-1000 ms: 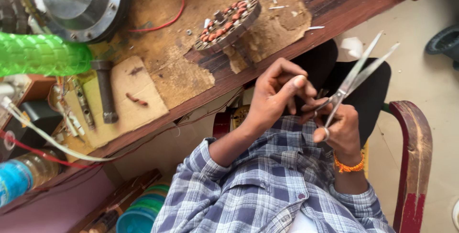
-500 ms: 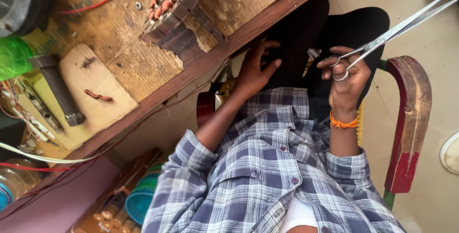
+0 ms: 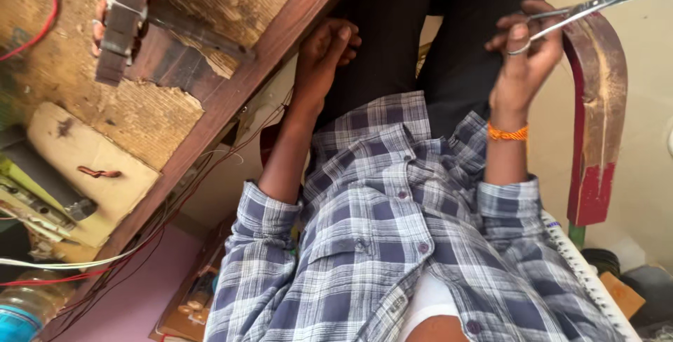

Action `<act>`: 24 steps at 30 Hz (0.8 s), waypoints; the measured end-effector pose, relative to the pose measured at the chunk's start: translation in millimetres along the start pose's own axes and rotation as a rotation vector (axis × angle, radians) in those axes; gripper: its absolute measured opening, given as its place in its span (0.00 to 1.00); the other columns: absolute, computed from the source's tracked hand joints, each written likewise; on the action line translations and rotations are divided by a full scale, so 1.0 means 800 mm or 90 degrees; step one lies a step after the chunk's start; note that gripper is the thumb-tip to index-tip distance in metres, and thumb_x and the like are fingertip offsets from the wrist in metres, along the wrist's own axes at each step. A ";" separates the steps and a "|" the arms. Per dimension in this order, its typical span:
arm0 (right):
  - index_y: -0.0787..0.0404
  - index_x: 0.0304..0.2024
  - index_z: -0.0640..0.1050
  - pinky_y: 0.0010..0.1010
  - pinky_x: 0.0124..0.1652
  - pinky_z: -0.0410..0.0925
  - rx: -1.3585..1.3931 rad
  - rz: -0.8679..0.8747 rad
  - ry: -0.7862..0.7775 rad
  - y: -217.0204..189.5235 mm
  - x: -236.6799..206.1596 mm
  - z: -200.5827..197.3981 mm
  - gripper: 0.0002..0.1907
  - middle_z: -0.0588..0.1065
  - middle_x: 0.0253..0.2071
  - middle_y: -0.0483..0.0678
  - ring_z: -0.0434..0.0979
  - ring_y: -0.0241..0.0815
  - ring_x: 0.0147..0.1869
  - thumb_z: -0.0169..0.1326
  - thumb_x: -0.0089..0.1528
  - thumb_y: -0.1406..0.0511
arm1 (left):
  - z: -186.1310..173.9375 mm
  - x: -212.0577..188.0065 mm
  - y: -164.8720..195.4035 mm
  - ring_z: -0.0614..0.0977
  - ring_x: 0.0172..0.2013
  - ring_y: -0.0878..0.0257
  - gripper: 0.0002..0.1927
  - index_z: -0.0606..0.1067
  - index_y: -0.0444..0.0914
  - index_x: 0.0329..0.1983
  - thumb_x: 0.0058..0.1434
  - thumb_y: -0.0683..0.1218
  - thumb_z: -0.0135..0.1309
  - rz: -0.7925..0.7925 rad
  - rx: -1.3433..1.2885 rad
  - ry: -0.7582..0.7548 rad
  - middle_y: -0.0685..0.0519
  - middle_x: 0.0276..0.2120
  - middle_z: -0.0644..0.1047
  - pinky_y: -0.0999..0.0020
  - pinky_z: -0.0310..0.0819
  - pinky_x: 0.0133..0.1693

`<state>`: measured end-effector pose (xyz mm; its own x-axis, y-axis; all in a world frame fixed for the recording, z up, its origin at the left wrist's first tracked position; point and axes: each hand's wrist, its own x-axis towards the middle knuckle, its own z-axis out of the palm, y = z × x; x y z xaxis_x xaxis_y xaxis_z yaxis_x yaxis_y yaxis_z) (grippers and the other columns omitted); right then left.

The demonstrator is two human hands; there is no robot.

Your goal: The person is repairing an electric motor stator. They use a screwdriver to adjust copper windings, cut small white plastic tubes with scissors, and insert them into the stator slots. They also use pliers to manipulate the wires.

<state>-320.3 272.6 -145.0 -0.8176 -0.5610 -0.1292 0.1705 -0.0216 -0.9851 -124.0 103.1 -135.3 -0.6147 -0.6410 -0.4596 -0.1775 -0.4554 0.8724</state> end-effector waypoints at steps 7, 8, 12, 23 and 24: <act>0.73 0.56 0.74 0.25 0.41 0.71 -0.021 0.051 -0.026 -0.045 -0.035 -0.034 0.22 0.76 0.37 0.51 0.76 0.38 0.38 0.66 0.73 0.61 | 0.017 0.004 0.017 0.77 0.37 0.68 0.12 0.76 0.36 0.47 0.73 0.50 0.53 0.102 0.072 0.013 0.54 0.38 0.79 0.73 0.74 0.42; 0.73 0.55 0.75 0.25 0.42 0.74 -0.079 0.070 -0.028 -0.068 -0.049 -0.052 0.20 0.77 0.37 0.50 0.79 0.39 0.40 0.65 0.71 0.63 | 0.020 -0.003 0.018 0.77 0.38 0.68 0.11 0.76 0.35 0.47 0.72 0.48 0.53 0.104 0.115 0.024 0.54 0.38 0.78 0.73 0.74 0.43; 0.69 0.57 0.73 0.26 0.47 0.75 -0.229 0.060 0.055 -0.140 -0.050 -0.157 0.22 0.75 0.46 0.45 0.81 0.39 0.48 0.64 0.63 0.68 | 0.049 -0.040 0.038 0.80 0.45 0.66 0.09 0.77 0.35 0.48 0.72 0.45 0.53 0.119 0.199 -0.025 0.53 0.41 0.80 0.71 0.74 0.51; 0.65 0.61 0.69 0.43 0.38 0.76 -0.590 0.615 -0.104 -0.047 0.116 -0.324 0.38 0.80 0.38 0.62 0.83 0.53 0.40 0.70 0.56 0.55 | 0.146 -0.014 0.117 0.83 0.41 0.58 0.07 0.78 0.34 0.42 0.60 0.35 0.59 0.331 0.557 -0.173 0.48 0.40 0.81 0.67 0.77 0.41; 0.62 0.60 0.70 0.46 0.43 0.74 -0.691 0.581 -0.144 -0.030 0.129 -0.330 0.38 0.80 0.41 0.62 0.81 0.57 0.45 0.71 0.55 0.52 | 0.159 -0.003 0.117 0.83 0.41 0.59 0.07 0.78 0.34 0.42 0.60 0.34 0.59 0.356 0.580 -0.175 0.48 0.39 0.81 0.66 0.77 0.42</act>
<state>-553.9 433.8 -164.3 -0.5318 -0.1545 -0.8327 -0.0024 0.9835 -0.1810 -236.8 140.7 -31.1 -0.9151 -0.4031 -0.0082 -0.2515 0.5548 0.7930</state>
